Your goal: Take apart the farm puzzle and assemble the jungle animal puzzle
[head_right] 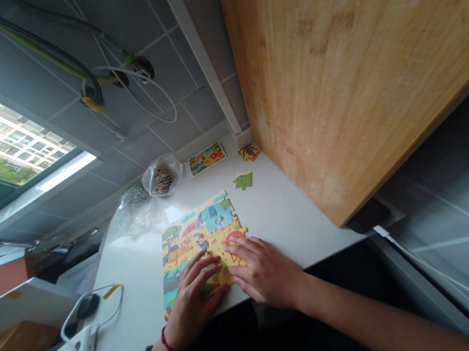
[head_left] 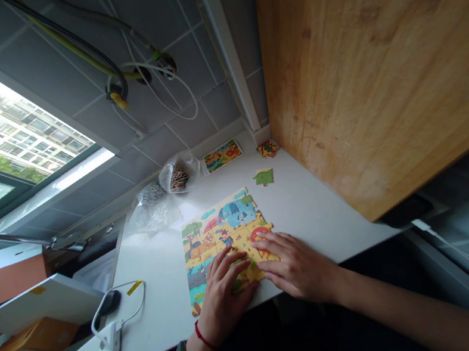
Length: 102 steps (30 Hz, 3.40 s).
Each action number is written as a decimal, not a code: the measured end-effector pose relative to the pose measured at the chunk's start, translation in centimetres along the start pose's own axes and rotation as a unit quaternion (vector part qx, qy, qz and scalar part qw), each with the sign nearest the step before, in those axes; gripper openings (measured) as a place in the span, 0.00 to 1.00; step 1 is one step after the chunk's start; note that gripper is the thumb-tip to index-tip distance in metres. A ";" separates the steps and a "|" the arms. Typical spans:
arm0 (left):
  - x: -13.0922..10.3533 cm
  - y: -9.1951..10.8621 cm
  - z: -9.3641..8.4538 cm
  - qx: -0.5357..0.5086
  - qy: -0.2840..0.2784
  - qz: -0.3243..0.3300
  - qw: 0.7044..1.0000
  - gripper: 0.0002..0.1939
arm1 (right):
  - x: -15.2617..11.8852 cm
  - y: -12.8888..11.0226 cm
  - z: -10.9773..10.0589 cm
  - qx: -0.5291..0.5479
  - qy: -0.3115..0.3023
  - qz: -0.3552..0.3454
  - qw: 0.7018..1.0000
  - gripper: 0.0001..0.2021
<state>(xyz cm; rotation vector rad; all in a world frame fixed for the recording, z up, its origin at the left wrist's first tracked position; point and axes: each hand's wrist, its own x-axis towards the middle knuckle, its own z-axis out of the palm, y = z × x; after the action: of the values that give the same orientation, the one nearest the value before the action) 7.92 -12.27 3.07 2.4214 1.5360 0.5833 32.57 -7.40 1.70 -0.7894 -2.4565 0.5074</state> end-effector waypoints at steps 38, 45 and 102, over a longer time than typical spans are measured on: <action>-0.8 -1.1 0.1 0.062 -0.020 0.017 0.998 0.19 | -0.2 0.1 0.6 -0.004 -0.020 0.005 1.000 0.12; -0.7 -0.8 0.1 0.058 -0.016 0.013 0.998 0.19 | -0.1 0.2 0.5 -0.002 -0.019 0.001 1.000 0.11; 19.8 -5.9 4.7 -0.046 0.060 0.040 0.996 0.21 | -0.1 -0.1 0.4 -0.019 -0.001 0.001 1.000 0.11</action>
<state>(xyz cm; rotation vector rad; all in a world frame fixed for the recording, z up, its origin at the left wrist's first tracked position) 12.65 8.21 0.78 2.4270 1.4286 0.8110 32.37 -7.57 1.40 -0.8063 -2.4742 0.4625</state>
